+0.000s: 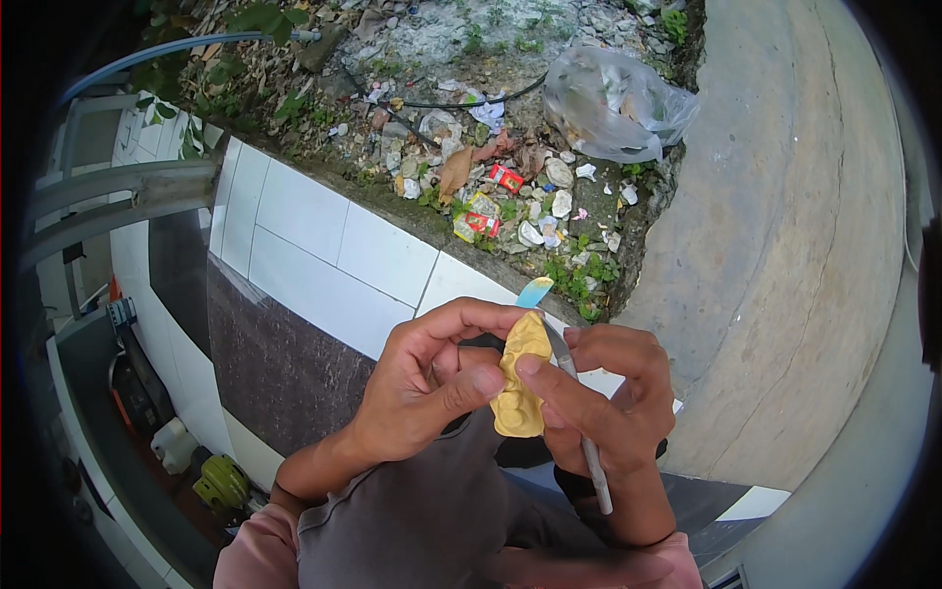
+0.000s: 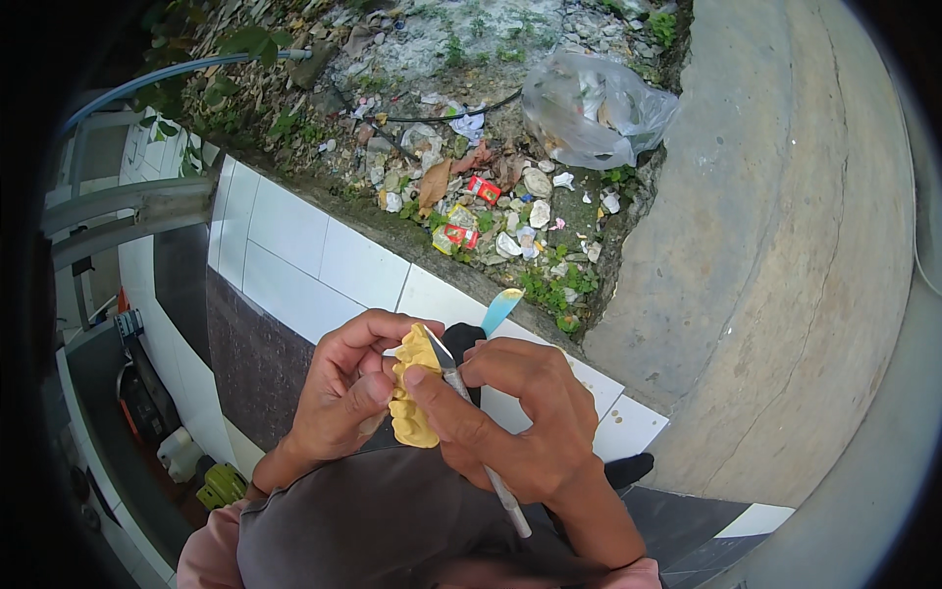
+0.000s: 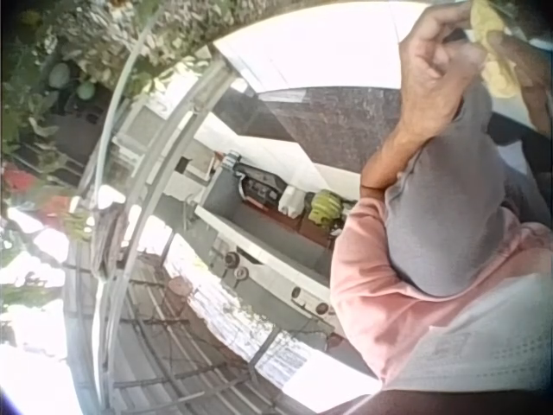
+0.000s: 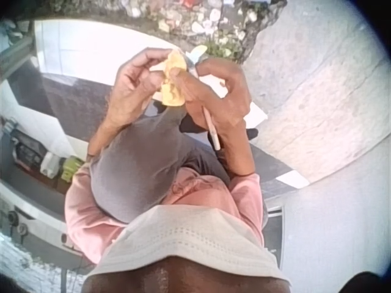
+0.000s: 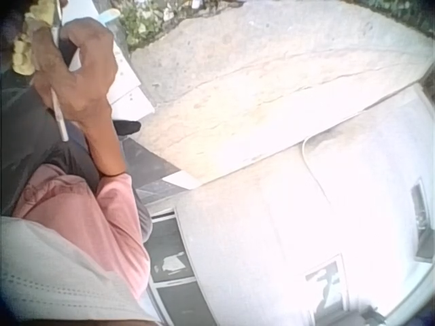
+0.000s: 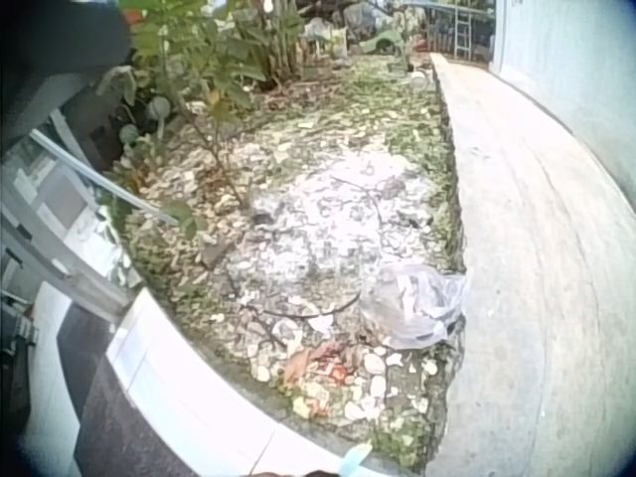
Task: Mixing dental plaster in a bowl and preparing a dental model.
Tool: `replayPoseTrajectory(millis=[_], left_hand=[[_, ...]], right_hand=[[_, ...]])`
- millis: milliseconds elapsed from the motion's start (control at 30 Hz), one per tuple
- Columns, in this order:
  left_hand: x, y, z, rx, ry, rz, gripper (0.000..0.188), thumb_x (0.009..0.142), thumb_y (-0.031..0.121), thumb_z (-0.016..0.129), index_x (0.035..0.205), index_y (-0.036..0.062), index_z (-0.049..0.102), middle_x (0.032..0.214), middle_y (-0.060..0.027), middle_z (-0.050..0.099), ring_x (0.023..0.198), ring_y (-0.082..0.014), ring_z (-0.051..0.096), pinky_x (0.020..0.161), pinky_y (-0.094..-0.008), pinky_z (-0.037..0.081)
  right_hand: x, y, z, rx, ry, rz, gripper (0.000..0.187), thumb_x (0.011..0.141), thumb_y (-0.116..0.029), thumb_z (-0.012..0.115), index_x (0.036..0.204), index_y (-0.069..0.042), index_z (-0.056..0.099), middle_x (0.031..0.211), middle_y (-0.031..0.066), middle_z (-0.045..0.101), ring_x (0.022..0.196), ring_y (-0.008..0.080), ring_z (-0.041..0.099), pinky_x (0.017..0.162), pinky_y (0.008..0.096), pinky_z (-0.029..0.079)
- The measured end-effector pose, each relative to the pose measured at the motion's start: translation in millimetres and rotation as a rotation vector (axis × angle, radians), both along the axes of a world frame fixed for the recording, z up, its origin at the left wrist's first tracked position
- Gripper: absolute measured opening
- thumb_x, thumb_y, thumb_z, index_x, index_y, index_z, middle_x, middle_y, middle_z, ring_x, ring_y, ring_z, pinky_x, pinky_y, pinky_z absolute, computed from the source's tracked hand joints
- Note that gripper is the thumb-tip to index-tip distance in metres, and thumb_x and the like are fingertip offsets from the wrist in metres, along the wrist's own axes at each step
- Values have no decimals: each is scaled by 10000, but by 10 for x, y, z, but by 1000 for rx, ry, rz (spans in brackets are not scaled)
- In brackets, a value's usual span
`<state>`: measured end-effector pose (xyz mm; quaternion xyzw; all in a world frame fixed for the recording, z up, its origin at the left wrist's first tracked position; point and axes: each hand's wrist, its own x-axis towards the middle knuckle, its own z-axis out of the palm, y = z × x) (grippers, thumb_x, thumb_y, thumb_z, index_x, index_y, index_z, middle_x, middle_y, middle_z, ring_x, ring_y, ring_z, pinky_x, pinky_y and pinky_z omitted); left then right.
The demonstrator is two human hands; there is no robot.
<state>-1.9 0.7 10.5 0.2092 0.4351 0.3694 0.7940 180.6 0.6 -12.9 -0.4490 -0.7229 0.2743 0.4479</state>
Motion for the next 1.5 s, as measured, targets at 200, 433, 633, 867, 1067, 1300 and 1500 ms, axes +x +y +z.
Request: replayPoseTrajectory(millis=[200, 433, 633, 867, 1067, 1300, 1500], left_hand=[[-24, -19, -98, 14, 69, -104, 603, 888, 342, 668, 1262, -68, 433, 1252, -199, 547, 1119, -206, 586, 935, -320, 484], [20, 1, -143, 90, -77, 5, 571, 946, 282, 579, 1351, -54, 358, 1188, -254, 570, 1074, -277, 618, 871, -430, 540], [59, -2, -142, 116, 0, 70, 588, 912, 233, 636, 1347, -63, 374, 1184, -207, 583, 1112, -271, 603, 902, -413, 527], [6, -44, -223, 188, -21, 117, 507, 888, 63, 650, 1316, -69, 412, 1215, -185, 563, 1162, -224, 564, 947, -348, 501], [-29, -61, -268, 189, -27, 143, 493, 857, 94, 702, 1246, -65, 443, 1148, -152, 584, 1090, -187, 594, 913, -322, 520], [-19, -45, -254, 208, -11, 152, 487, 840, 68, 715, 1231, -62, 455, 1139, -148, 588, 1065, -179, 600, 890, -305, 529], [60, 0, -120, 150, 173, 152, 630, 763, 310, 810, 1185, -21, 479, 1011, -109, 611, 921, -130, 611, 811, -270, 523]], right_hand=[[41, -35, -47, -6, 32, 4, 413, 568, -100, 745, 979, -140, 743, 912, 46, 533, 802, 224, 619, 647, 316, 528], [117, -212, -174, -29, 262, -218, 195, 878, -168, 656, 1040, -58, 649, 979, 140, 571, 829, 259, 659, 674, 333, 548], [89, -239, -219, -275, 493, -371, 149, 939, -103, 588, 1009, 27, 567, 817, 169, 659, 668, 224, 671, 612, 298, 529], [197, -267, -306, -248, 192, -161, 195, 920, -149, 636, 814, -19, 535, 639, 73, 605, 558, 110, 569, 527, 230, 459], [65, -325, -281, -458, 281, -335, 148, 869, -93, 681, 787, -7, 593, 653, 85, 641, 542, 158, 615, 508, 250, 474], [27, -298, -310, -391, 355, -362, 124, 888, -70, 655, 803, -2, 595, 665, 71, 648, 517, 114, 587, 497, 232, 455], [65, -273, -487, -562, 322, -346, 144, 909, -96, 637, 814, -5, 581, 618, 60, 629, 535, 96, 580, 501, 233, 446]])
